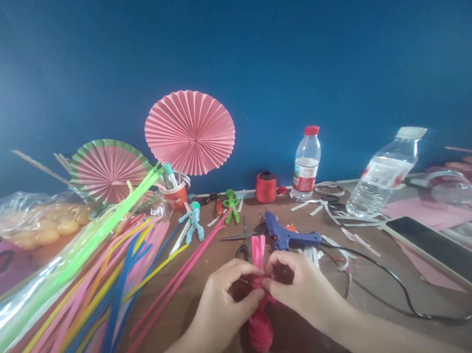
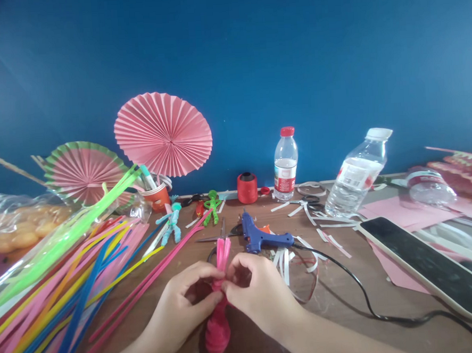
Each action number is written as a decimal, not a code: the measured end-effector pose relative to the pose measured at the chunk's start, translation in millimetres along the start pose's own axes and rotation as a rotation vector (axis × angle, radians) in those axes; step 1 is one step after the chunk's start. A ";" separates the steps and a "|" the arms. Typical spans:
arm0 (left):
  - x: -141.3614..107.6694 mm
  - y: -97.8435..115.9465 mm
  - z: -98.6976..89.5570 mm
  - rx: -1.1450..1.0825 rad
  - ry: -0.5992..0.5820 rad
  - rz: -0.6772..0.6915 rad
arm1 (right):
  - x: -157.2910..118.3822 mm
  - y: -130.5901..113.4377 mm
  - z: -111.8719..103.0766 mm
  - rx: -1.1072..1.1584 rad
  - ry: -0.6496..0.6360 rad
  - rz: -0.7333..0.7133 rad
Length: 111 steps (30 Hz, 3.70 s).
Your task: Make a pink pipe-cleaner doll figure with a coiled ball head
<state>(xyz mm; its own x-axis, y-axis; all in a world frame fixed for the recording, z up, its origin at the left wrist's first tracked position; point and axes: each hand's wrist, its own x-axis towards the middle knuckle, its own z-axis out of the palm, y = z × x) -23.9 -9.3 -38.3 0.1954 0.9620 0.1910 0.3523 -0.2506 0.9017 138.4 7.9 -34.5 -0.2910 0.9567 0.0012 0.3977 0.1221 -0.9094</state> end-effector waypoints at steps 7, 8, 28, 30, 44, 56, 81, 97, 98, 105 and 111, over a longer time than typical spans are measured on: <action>0.6 -1.6 2.6 -0.015 0.008 -0.030 | -4.0 -5.4 -0.6 -0.139 0.069 -0.080; 0.6 -1.4 2.7 -0.014 0.009 -0.030 | -4.0 -5.2 -0.7 -0.146 0.070 -0.086; 1.6 -1.4 3.4 -0.184 0.019 -0.095 | -2.4 -10.4 -4.6 -0.089 0.036 -0.045; 1.9 -2.5 3.6 -0.220 0.028 -0.101 | -2.8 -9.0 -4.0 -0.098 0.052 -0.061; 2.5 -4.3 3.2 -0.345 0.057 -0.149 | -2.4 -2.2 -3.8 -0.101 0.076 -0.064; 2.2 -5.9 3.2 -0.479 0.073 -0.198 | -3.1 3.5 -6.7 0.121 0.039 -0.192; 8.3 -13.2 -0.2 -0.449 0.259 -0.213 | 14.0 6.1 -16.5 0.497 0.196 -0.078; 5.8 -12.8 -2.9 -0.368 0.200 -0.142 | 11.7 4.9 -21.0 -0.384 0.069 -0.323; 5.7 -12.6 -3.0 -0.364 0.199 -0.139 | 11.9 4.1 -21.0 -0.416 0.053 -0.321; 7.7 -15.4 -1.0 -0.400 0.210 -0.142 | 7.1 -4.6 -21.5 -0.309 -0.021 -0.198; 6.6 -18.3 0.5 -0.413 0.215 -0.138 | 6.0 -1.2 -20.3 -0.019 0.048 -0.160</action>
<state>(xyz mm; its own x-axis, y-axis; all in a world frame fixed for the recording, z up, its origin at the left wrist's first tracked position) -28.7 1.6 -53.7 -0.0360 0.9948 0.0955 -0.0399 -0.0969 0.9945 153.9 18.9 -25.0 -0.3102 0.9362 0.1652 0.3667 0.2782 -0.8878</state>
